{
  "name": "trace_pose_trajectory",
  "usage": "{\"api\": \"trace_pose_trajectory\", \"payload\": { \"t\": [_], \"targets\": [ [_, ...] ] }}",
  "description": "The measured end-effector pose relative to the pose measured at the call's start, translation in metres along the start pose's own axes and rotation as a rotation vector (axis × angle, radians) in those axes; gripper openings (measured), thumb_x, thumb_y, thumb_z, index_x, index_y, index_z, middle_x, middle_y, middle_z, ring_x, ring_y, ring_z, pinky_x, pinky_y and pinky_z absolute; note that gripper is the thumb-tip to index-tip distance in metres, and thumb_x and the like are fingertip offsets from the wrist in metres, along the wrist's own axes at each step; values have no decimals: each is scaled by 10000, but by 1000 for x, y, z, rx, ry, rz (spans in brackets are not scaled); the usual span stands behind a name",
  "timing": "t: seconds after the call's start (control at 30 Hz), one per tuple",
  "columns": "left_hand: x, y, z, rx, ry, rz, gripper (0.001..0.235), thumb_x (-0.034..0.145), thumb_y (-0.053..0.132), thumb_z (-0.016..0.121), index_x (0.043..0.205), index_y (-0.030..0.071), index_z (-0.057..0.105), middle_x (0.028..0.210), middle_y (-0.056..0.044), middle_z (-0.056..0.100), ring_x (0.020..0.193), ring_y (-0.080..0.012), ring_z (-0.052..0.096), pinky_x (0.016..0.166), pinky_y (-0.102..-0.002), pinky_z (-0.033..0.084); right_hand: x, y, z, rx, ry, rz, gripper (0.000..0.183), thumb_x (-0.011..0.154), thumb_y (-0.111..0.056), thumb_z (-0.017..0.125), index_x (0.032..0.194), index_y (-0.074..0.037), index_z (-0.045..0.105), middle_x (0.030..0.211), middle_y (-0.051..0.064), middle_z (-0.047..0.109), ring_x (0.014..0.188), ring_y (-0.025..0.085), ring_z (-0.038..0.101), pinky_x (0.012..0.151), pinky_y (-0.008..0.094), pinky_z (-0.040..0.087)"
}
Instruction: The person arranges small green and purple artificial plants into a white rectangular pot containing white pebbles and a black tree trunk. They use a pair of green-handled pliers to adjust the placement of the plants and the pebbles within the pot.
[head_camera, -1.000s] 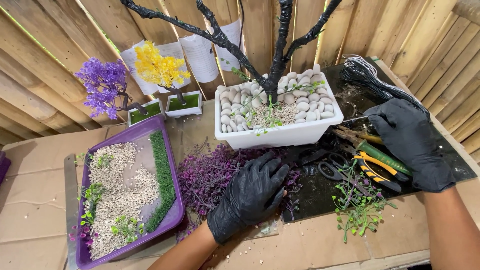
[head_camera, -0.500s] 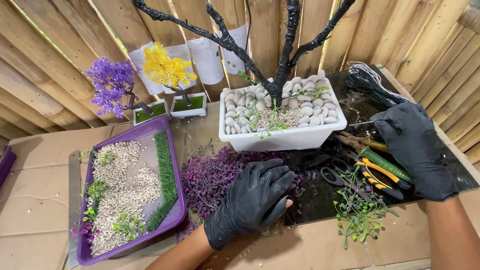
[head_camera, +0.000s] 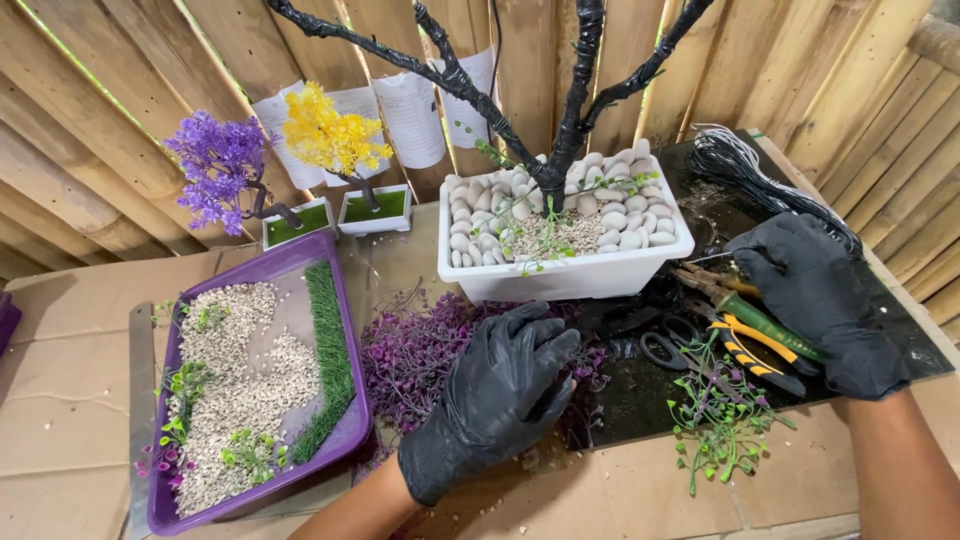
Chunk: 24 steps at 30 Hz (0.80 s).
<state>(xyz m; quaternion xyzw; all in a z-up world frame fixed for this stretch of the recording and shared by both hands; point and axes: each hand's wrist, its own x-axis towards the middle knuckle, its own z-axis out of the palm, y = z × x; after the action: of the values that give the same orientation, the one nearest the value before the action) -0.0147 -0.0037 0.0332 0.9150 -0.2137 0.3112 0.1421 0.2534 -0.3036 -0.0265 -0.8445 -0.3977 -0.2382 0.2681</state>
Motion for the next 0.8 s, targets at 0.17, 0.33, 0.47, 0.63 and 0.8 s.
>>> {"api": "trace_pose_trajectory", "payload": {
  "t": [0.17, 0.33, 0.47, 0.63, 0.8],
  "targets": [
    [4, 4, 5, -18, -11, -7, 418, 938, 196, 692, 1300, 37, 557, 1228, -237, 651, 1166, -469, 604, 910, -590, 515, 2, -7, -4, 115, -18, -16, 99, 1000, -30, 679, 1033, -95, 746, 1049, 63, 696, 1016, 231, 651, 960, 372, 493],
    [13, 25, 20, -8, -51, -85, 379, 946, 239, 632, 1252, 16, 618, 1127, -235, 674, 1058, -448, 617, 825, -590, 533, 4, -26, -9, 337, -102, -106, 128, 954, -20, 692, 1057, -72, 747, 1053, 57, 724, 989, 197, 678, 940, 339, 539],
    [13, 32, 54, 217, 48, -68, 443, 1019, 345, 539, 1354, 56, 546, 1095, -178, 677, 1032, -424, 641, 752, -558, 542, 10, -56, -19, 472, -156, -44, 95, 953, -85, 664, 968, -65, 755, 949, 38, 737, 893, 146, 689, 857, 273, 536],
    [29, 37, 73, 279, 59, -99, 429, 971, 342, 585, 1264, 29, 584, 982, -155, 623, 916, -366, 582, 597, -498, 473, 10, -77, -15, 541, -188, -50, 115, 915, -117, 701, 984, -80, 786, 960, 32, 772, 915, 143, 726, 876, 290, 582],
    [39, 38, 89, 556, 153, -163, 265, 932, -43, 482, 752, 152, 480, 658, -33, 378, 560, -196, 392, 440, -339, 289, 7, -83, -9, 495, -126, -245, 143, 952, -122, 661, 1040, -131, 774, 948, 20, 730, 891, 172, 687, 863, 316, 554]
  ]
}}
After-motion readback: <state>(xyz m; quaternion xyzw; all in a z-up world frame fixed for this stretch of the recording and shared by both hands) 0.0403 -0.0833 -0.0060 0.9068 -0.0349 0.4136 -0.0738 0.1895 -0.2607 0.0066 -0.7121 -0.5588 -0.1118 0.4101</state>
